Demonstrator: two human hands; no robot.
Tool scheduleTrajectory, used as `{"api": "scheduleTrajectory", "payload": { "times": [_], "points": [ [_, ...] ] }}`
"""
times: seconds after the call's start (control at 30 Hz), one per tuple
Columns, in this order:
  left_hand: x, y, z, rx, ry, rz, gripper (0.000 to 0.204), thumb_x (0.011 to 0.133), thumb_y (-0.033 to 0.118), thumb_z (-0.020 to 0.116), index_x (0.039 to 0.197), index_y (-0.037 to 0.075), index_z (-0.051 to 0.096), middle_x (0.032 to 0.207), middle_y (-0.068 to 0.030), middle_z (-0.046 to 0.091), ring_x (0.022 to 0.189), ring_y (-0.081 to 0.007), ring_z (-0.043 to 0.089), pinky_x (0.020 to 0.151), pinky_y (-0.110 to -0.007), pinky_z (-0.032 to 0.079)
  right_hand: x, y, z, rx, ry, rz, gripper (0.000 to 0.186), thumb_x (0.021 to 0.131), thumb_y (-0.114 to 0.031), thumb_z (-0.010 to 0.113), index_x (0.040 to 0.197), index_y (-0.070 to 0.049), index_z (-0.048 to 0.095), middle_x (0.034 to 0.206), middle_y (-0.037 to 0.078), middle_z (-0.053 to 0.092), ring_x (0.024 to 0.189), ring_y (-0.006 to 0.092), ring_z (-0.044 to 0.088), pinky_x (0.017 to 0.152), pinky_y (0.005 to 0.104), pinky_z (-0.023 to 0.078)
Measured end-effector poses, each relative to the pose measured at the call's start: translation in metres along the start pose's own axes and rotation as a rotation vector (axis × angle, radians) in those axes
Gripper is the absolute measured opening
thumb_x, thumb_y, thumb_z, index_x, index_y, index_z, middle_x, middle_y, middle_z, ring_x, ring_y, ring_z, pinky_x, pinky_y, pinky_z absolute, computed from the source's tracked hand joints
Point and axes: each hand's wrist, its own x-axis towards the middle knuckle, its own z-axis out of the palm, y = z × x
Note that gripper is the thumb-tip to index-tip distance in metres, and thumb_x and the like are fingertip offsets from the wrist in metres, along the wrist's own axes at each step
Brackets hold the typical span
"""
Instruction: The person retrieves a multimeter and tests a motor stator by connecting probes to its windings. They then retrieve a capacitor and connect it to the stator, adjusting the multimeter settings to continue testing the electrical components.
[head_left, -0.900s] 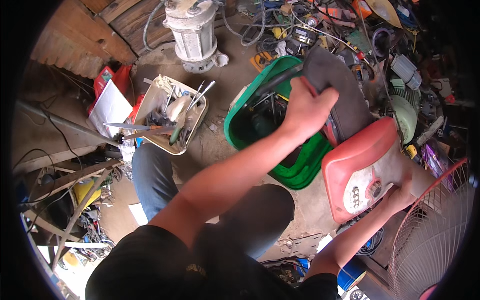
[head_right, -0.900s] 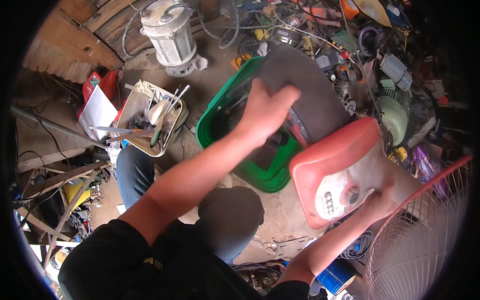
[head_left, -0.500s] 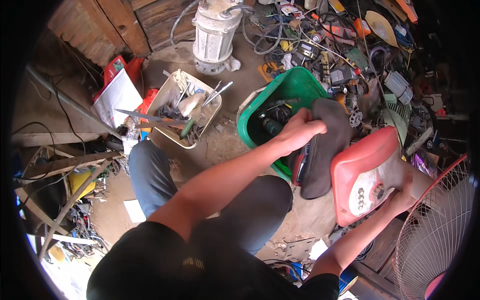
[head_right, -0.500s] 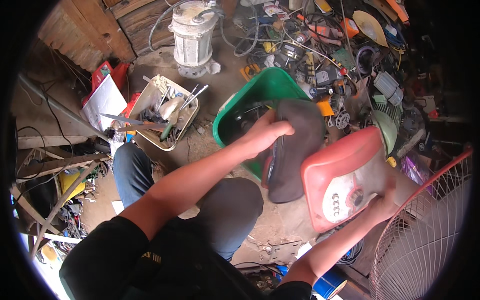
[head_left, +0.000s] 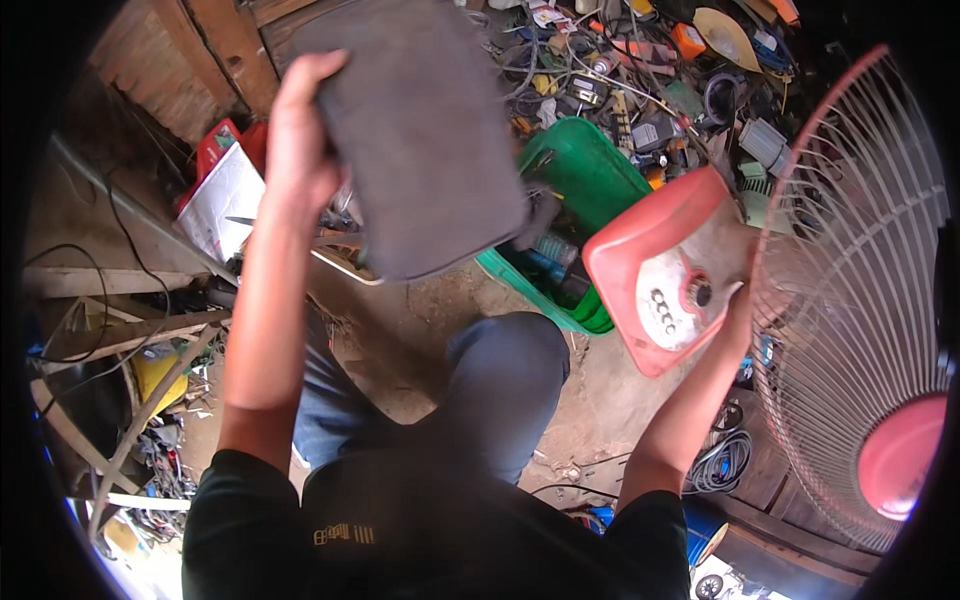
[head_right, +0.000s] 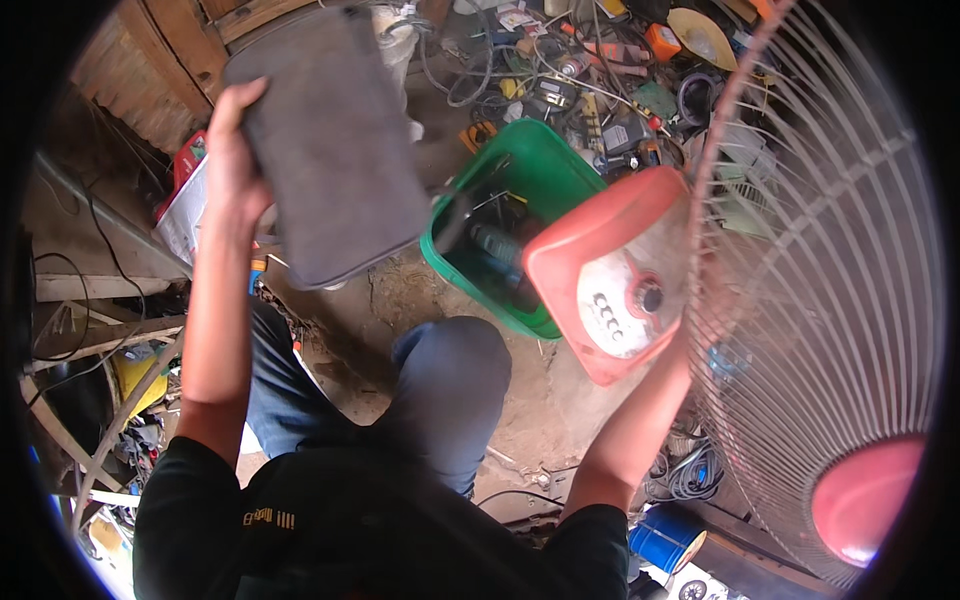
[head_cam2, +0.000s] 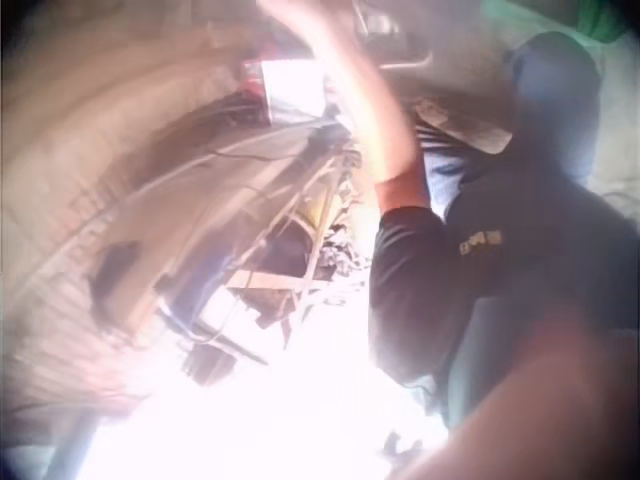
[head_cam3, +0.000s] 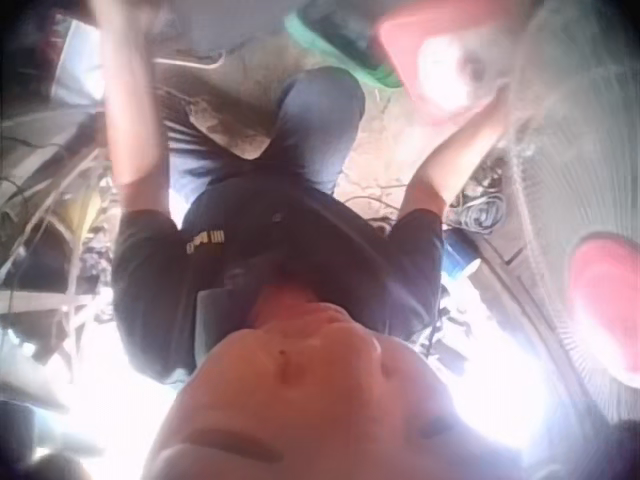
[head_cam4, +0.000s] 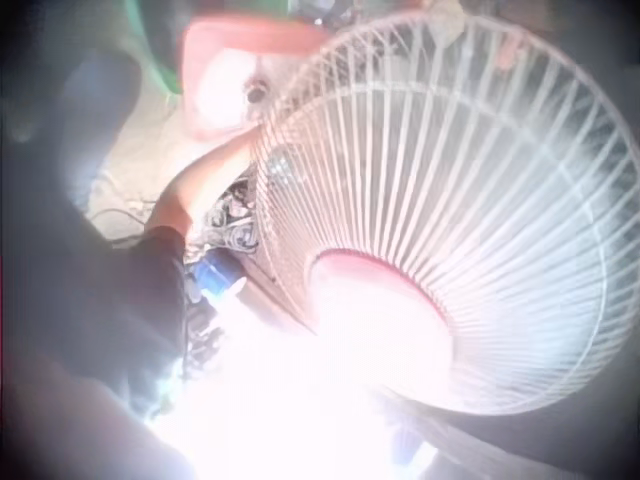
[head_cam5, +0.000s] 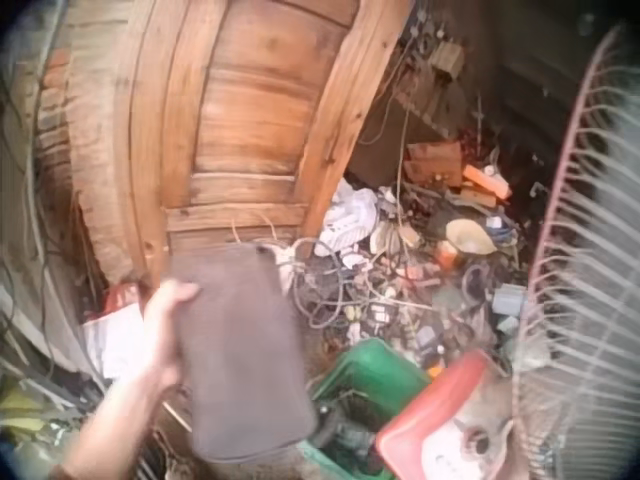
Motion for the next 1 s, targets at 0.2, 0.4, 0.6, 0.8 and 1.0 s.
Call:
{"api": "scheduleTrajectory", "payload": {
  "times": [0.2,0.4,0.6,0.8,1.0],
  "points": [
    [-0.061,0.034,-0.099,0.104,0.276,0.065,0.040,0.082,0.028,0.064,0.113,0.003,0.059,0.106,-0.0092,0.065,0.096,-0.0209,0.063,0.089,-0.035,0.050,-0.020,0.014,0.073,-0.125,-0.009,-0.078,0.042,0.086,-0.027,0.069,0.108,0.007,0.059,0.102,0.015,0.064,0.087,0.0241,0.062,0.080,0.0337,0.050],
    [-0.105,0.036,-0.172,-0.020,0.348,-0.079,0.047,0.082,0.030,0.064,0.119,0.002,0.057,0.110,-0.0109,0.065,0.098,-0.0227,0.063,0.091,-0.035,0.049,-0.046,0.022,0.113,-0.227,-0.004,-0.117,0.040,0.086,-0.028,0.067,0.107,0.006,0.060,0.101,0.016,0.064,0.087,0.0257,0.061,0.080,0.0352,0.049],
    [-0.131,0.039,-0.215,0.102,0.414,-0.040,0.047,0.080,0.029,0.065,0.117,0.001,0.058,0.109,-0.0107,0.065,0.098,-0.0241,0.062,0.091,-0.037,0.048,-0.057,0.019,0.132,-0.291,-0.003,-0.124,0.038,0.087,-0.028,0.065,0.106,0.005,0.061,0.101,0.017,0.064,0.087,0.0274,0.061,0.081,0.0368,0.048],
    [-0.144,0.036,-0.216,0.014,0.405,-0.060,0.047,0.079,0.027,0.064,0.117,0.000,0.058,0.110,-0.0116,0.065,0.099,-0.0250,0.062,0.092,-0.037,0.048,-0.064,0.011,0.135,-0.233,-0.076,-0.061,0.037,0.088,-0.029,0.064,0.105,0.003,0.062,0.101,0.018,0.064,0.086,0.0290,0.060,0.081,0.0383,0.047],
    [-0.133,0.019,-0.212,-0.008,0.327,-0.100,0.048,0.080,0.027,0.063,0.117,-0.002,0.057,0.109,-0.0125,0.065,0.098,-0.0249,0.063,0.091,-0.036,0.049,-0.039,0.074,0.129,-0.380,0.016,-0.348,0.033,0.081,-0.020,0.069,0.105,0.002,0.061,0.100,0.016,0.062,0.088,0.0265,0.059,0.082,0.0385,0.046]
  ]
}}
